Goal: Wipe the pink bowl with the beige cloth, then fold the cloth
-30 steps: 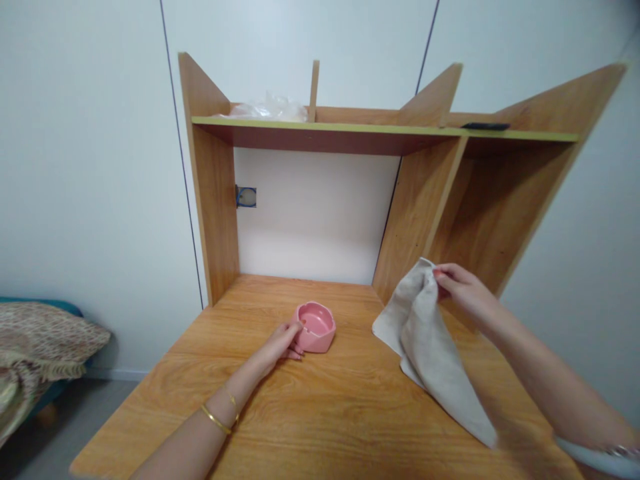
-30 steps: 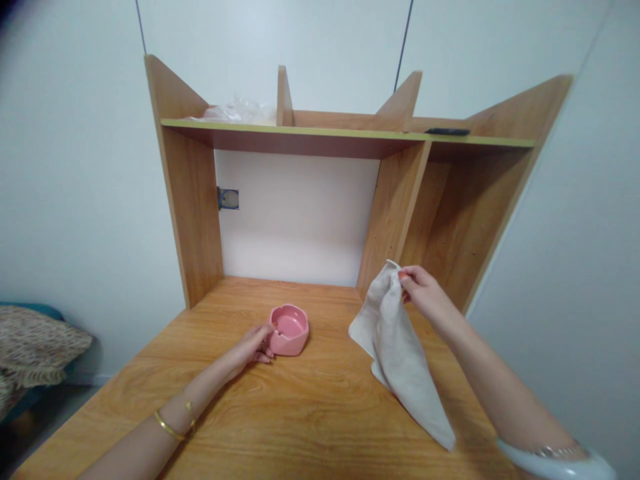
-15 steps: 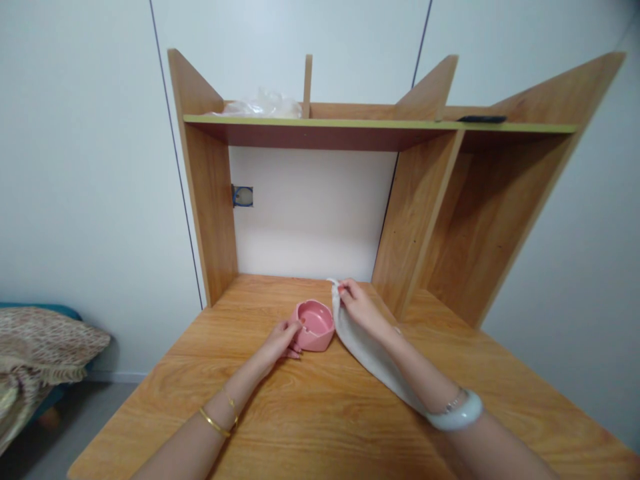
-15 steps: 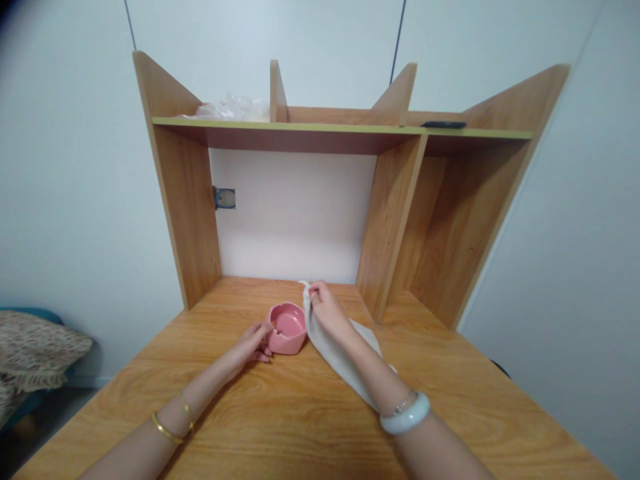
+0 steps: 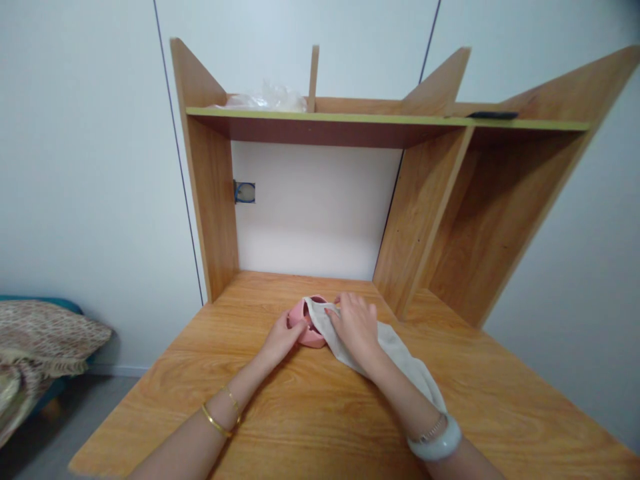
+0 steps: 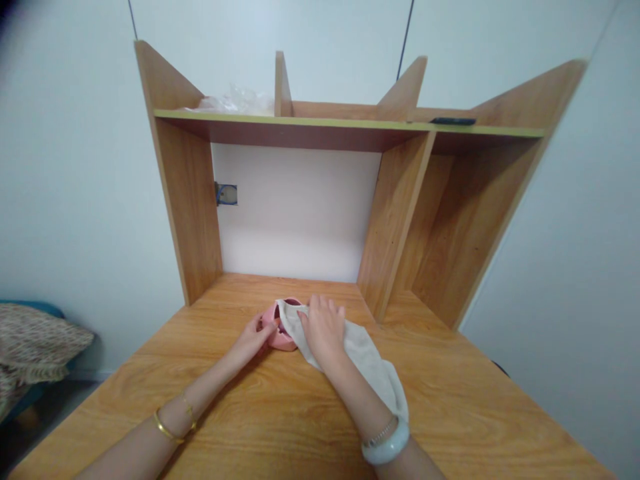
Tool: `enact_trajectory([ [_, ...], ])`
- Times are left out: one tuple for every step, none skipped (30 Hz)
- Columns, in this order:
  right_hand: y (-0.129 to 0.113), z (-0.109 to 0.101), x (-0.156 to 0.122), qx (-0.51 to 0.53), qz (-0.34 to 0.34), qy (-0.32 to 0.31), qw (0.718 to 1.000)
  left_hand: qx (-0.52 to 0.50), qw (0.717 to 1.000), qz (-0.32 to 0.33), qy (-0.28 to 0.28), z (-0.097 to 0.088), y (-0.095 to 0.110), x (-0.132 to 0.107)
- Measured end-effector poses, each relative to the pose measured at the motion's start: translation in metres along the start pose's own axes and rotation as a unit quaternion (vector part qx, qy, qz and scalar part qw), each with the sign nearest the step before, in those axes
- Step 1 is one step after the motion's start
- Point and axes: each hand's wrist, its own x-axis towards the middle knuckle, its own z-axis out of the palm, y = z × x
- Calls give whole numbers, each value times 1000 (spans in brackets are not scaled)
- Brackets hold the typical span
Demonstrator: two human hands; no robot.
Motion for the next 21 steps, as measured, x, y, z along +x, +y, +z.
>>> enact_trajectory([
  [2,-3,-2,-28,25,-8,999,-1,1000,10,-1,0,-1,0],
  [5,-5,-3,-43,47,-30,998,1,1000,14,-4,0,-1,-1],
  [7,-5,-3,-45,67,-58,995,3,1000,13,-6,1,-1,-2],
  [9,-5,-4,-36,83,-86,992,4,1000,12,-9,1,0,-4],
  [10,-3,-4,-20,94,-110,989,5,1000,9,-11,1,2,-5],
  [12,0,-4,2,101,-128,987,5,1000,6,-12,1,4,-6],
  [13,3,-4,27,105,-138,984,4,1000,4,-12,2,6,-8],
  [14,7,-4,51,110,-144,982,3,1000,5,-13,2,8,-9],
  [15,11,-3,72,116,-146,980,2,1000,6,-12,2,11,-10],
  [16,15,-3,91,122,-147,977,5,1000,10,-11,3,13,-11],
  [17,18,-2,107,127,-146,975,11,1000,14,-12,3,15,-12],
  [19,22,-1,122,130,-146,973,22,999,18,-14,3,17,-13],
  [20,26,-1,137,131,-146,971,36,999,22,-16,4,19,-14],
  [21,29,0,150,132,-147,969,50,998,26,-17,4,21,-15],
  [23,33,1,162,132,-147,967,62,997,30,-18,5,23,-16],
  [24,35,1,171,134,-147,965,73,997,34,-21,5,25,-17],
  [25,38,2,177,137,-147,963,80,996,37,-24,6,26,-19],
  [26,40,2,181,139,-147,963,86,995,39,-29,7,28,-20],
  [27,42,3,182,140,-147,962,91,994,41,-32,7,30,-21],
  [28,44,4,181,142,-147,962,96,994,44,-35,8,32,-22],
  [28,45,4,179,143,-146,962,101,993,47,-36,8,34,-23],
])
